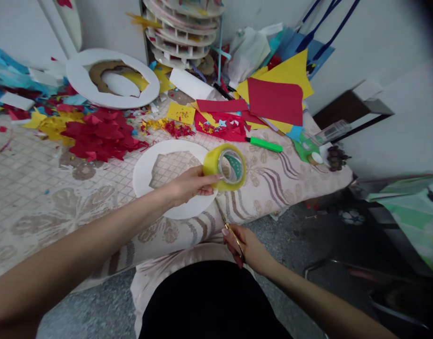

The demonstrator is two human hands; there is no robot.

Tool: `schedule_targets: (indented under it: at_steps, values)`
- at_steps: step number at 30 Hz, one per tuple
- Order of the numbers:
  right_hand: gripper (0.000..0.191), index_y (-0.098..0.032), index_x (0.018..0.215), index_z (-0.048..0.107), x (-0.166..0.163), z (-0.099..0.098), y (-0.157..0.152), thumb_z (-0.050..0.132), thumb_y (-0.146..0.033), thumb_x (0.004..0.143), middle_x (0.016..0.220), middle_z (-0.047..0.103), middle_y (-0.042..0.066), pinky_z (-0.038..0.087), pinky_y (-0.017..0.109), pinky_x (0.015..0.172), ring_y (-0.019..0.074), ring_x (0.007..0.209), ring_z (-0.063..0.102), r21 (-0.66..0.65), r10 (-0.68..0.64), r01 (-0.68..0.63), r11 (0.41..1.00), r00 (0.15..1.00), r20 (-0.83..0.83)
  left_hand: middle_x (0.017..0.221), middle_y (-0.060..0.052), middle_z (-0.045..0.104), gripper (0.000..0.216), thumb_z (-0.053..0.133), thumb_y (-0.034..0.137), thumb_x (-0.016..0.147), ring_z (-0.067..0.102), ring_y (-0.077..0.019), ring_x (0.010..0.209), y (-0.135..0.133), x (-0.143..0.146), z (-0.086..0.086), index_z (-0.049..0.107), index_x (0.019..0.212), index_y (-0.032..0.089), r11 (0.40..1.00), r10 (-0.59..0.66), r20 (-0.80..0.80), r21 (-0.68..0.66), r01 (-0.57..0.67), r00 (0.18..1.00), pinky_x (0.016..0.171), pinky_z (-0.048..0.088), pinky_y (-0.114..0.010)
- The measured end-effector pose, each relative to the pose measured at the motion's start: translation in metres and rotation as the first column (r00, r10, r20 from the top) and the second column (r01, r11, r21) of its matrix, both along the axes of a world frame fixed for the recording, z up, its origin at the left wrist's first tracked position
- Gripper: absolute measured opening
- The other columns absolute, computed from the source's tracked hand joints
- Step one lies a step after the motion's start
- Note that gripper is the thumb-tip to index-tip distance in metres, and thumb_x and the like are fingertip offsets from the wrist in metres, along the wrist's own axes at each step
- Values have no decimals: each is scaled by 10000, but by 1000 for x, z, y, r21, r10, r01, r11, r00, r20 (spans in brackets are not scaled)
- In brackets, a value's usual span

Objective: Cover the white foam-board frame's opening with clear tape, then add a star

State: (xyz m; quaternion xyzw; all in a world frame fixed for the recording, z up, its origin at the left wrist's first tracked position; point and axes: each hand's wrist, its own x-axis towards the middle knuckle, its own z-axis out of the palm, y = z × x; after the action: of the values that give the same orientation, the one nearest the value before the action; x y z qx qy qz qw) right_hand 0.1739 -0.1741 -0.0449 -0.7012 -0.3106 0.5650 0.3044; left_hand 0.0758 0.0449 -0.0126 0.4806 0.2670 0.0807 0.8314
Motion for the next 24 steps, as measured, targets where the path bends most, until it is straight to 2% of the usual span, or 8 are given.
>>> schedule_targets:
  at_steps: [4,7,11,14,16,19,22,24]
  values:
    - [502,-195,798,520,7,7,-3,411,-675,894,530,449,-72,293,212,346,79,334,428,-23,44,-43,999,999,5,691,36,583,271,800,290,706,527,-74,606,3,1,5,604,840,159,997,45,-8,-70,-45,999,732,470,-288]
    - [439,-194,789,559,30,19,-7,445,-602,905,561,513,-40,340,238,410,105,394,483,4,113,-118,993,956,270,690,33,585,269,793,298,717,536,-82,609,6,1,8,610,855,157,998,47,-18,-51,-48,999,727,470,-295]
    - [292,-196,874,599,74,31,-8,531,-480,883,624,594,-2,397,294,555,175,554,576,57,47,-136,989,658,752,764,16,618,299,792,316,717,543,-85,623,11,4,13,630,914,161,998,60,3,2,-60,998,706,466,-288]
    - [254,-184,967,618,97,33,-4,521,-410,900,755,639,44,423,329,617,222,677,618,32,68,-217,976,440,895,819,11,627,300,784,346,725,550,-86,647,14,8,16,641,922,171,998,55,32,26,-56,998,722,476,-295]
    - [239,-183,965,642,104,35,1,499,-369,918,886,641,82,449,355,678,248,799,629,36,86,-316,948,363,928,825,11,629,300,779,366,729,551,-85,650,16,12,18,644,916,173,998,53,47,29,-55,997,735,481,-301]
    - [225,-188,925,665,108,44,12,498,-338,928,914,623,87,470,370,732,246,861,618,158,10,-385,909,400,916,824,5,636,318,780,376,724,561,-89,652,17,17,19,641,918,166,997,66,62,41,-69,996,742,486,-306]
    - [177,-200,969,665,106,53,33,540,-315,917,881,628,60,473,307,638,193,786,611,411,-166,-299,861,599,783,807,5,637,304,777,347,730,568,-89,644,15,25,25,632,918,157,995,94,56,35,-96,994,740,490,-303]
    - [148,-212,965,664,101,54,49,584,-317,897,885,638,48,464,284,596,178,771,610,551,-296,-183,814,686,664,769,15,627,265,769,316,739,564,-86,631,12,31,29,623,890,155,993,118,51,21,-120,992,739,495,-301]
